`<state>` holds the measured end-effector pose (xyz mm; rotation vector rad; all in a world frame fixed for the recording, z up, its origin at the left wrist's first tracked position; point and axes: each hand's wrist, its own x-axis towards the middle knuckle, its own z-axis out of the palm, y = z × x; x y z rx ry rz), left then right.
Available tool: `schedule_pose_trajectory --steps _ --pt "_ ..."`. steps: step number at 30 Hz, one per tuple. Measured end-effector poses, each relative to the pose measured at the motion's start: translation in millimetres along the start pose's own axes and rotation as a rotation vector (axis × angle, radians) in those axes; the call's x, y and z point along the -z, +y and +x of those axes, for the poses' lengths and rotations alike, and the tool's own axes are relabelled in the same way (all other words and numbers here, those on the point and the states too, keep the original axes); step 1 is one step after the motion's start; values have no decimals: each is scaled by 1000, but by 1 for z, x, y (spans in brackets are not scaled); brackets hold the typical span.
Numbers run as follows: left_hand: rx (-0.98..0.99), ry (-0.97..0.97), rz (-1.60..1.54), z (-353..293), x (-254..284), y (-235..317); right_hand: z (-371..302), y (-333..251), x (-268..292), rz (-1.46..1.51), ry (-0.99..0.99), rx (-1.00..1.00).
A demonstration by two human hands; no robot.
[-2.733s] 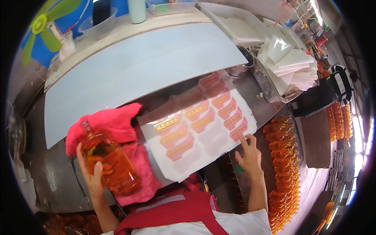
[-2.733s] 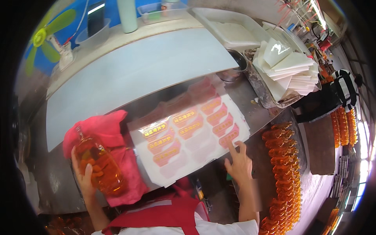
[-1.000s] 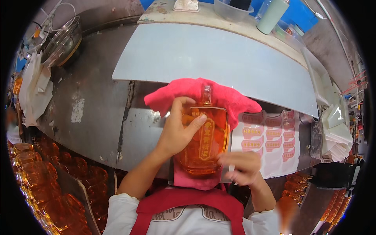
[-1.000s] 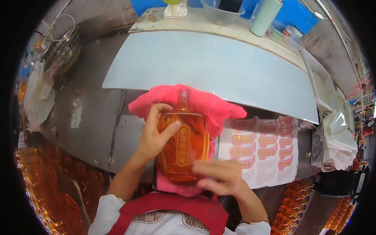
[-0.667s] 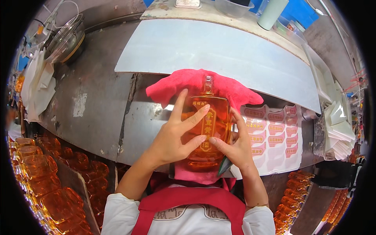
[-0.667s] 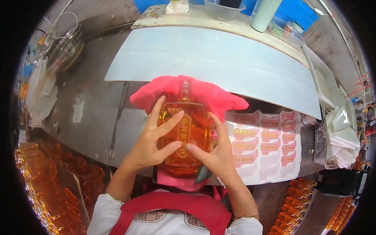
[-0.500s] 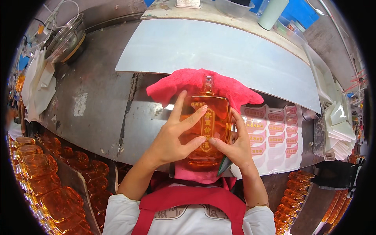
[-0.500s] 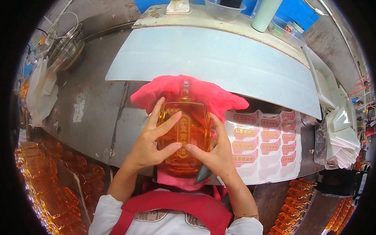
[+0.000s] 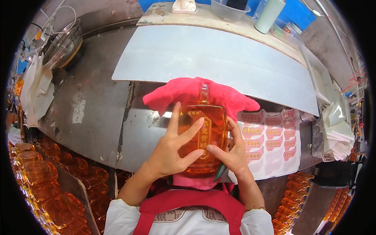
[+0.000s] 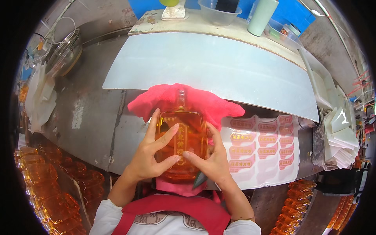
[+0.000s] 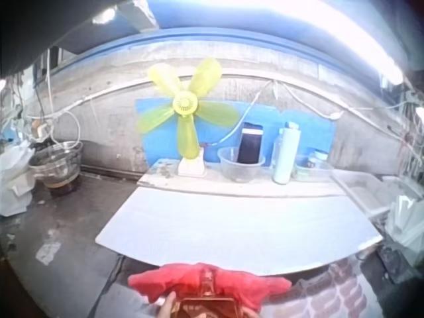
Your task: The person wipes amber-colored plastic bottles with a pink cloth, applies adhesive labels to their sides, and places the finished bottles onto a wooden pallet. The person repeats this process for multiple bottles, organizing them in rows on the pallet.
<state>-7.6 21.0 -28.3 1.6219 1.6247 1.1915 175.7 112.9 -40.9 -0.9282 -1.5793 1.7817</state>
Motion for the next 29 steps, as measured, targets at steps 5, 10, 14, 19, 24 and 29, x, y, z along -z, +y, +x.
schedule_pose_trajectory --steps 5,10,14,19,24,29 --pt "12 3 -4 1 1 0 2 8 -2 56 -4 75" --pt "14 -5 -10 2 2 2 0 36 66 707 18 -342" --pt "11 5 -15 1 3 0 -21 20 84 403 186 -466" --pt "4 6 17 -1 1 -3 -18 -54 28 -231 -100 133" --pt "5 27 -24 2 1 -7 50 -78 -9 -729 -194 528" --pt "-35 98 -43 1 0 -11 108 -76 -14 -748 -242 705"
